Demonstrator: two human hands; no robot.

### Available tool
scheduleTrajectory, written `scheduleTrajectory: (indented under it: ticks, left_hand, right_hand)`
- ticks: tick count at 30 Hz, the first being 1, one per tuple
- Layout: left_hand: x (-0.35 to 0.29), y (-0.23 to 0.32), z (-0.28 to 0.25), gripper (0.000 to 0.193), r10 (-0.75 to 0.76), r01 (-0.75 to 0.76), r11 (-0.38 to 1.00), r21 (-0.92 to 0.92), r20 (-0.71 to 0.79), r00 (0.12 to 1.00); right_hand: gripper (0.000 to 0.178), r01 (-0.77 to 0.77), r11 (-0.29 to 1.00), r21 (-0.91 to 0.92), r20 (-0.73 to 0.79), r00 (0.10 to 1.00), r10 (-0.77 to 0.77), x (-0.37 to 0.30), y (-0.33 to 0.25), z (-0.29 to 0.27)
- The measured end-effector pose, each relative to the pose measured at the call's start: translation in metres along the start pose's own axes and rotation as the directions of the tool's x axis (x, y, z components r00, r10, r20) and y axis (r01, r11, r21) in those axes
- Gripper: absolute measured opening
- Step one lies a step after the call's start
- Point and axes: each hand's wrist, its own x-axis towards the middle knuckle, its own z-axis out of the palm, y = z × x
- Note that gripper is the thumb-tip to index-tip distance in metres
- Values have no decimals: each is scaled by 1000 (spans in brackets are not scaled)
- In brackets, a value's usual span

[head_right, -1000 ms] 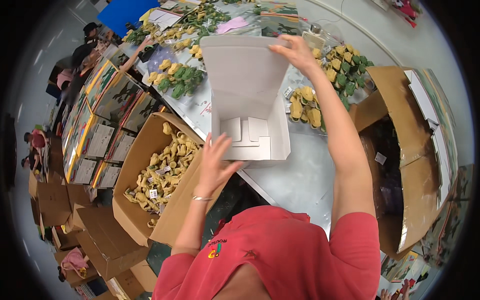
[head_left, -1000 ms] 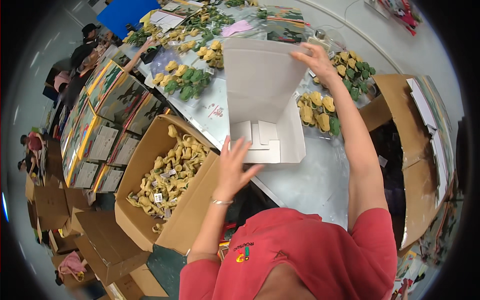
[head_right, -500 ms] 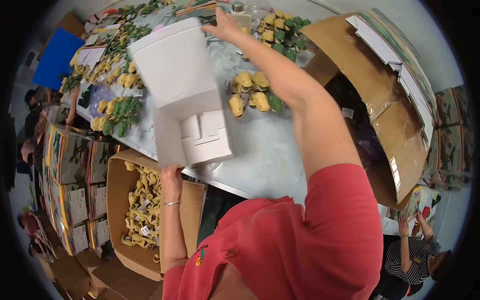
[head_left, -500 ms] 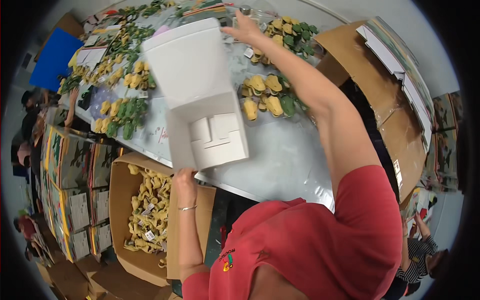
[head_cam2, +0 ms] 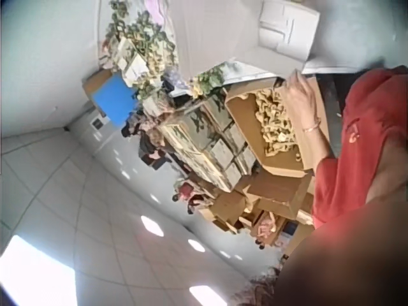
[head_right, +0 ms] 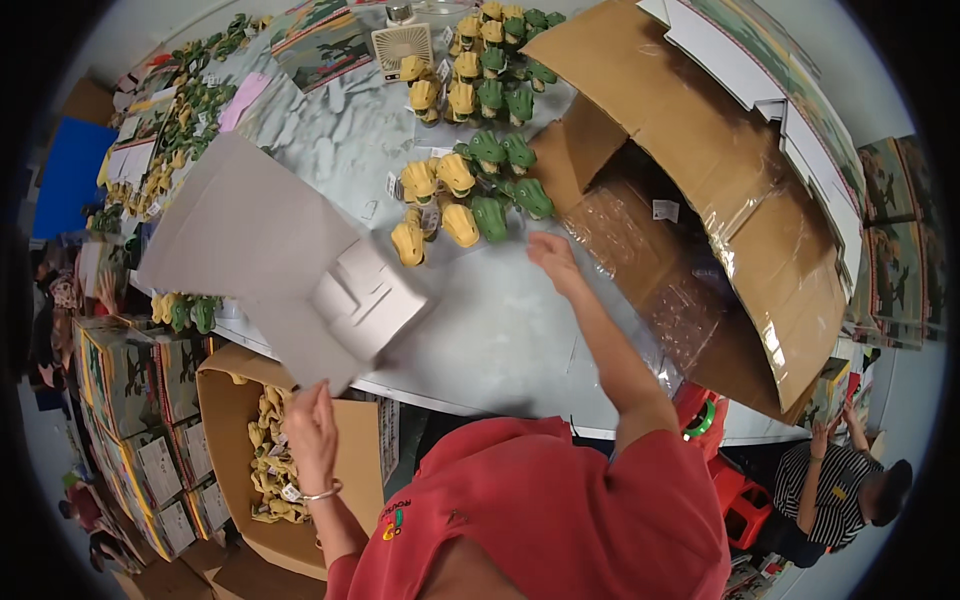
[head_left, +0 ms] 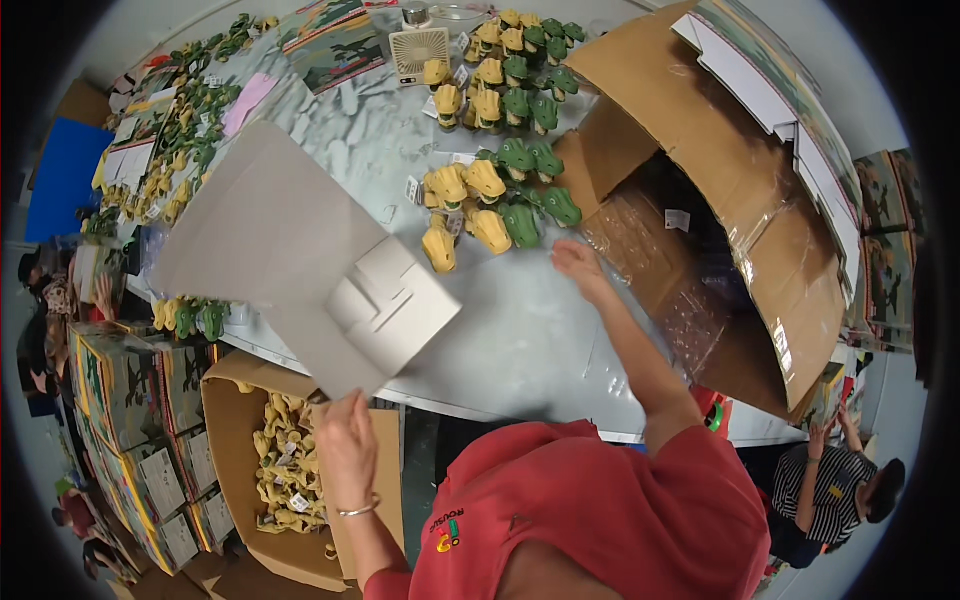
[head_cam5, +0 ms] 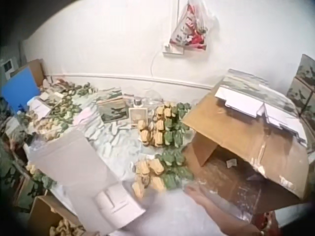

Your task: Folding product boxes and packing plastic dinosaur toys into them.

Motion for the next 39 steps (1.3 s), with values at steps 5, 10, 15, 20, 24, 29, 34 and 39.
scheduleTrajectory:
  ticks: [5, 10, 15, 20, 24, 29, 34, 39]
  left_hand:
    - [1, -2, 59, 28, 56, -52, 976, 211, -16, 998]
    - [18, -41, 66, 31, 104, -86, 991, 107, -170, 980]
    - [34, -65, 11, 33, 188, -62, 865, 498, -207, 960]
    - [15, 34, 9, 33, -76, 128, 925, -359, 153, 985]
    - [14, 67, 142, 49, -90, 583, 158, -797, 576, 812]
    - [69, 23, 288, 52, -408, 371, 140, -918, 287, 866]
    - [136, 23, 313, 44, -627, 111, 126, -986, 8, 779]
    - [197, 11, 294, 34, -476, 34, -72, -997, 64, 877]
  right_hand:
    - [25, -123, 868, 481, -235, 936, 262, 73, 53, 16]
    - [41, 84, 823, -561, -194, 954, -229, 111, 88, -11]
    - [43, 83, 706, -704, -110, 968, -224, 111, 42, 30]
    - [42, 165, 597, -785, 7, 966, -257, 111, 60, 14]
    - [32, -402, 824, 399, 22, 903, 430, 131, 76, -24]
    - [64, -277, 810, 517, 88, 959, 271, 137, 30, -32]
    - [86, -459, 711, 533, 398, 877, 267, 148, -41, -30]
    - [81, -519, 756, 399, 406, 839, 362, 144, -86, -16]
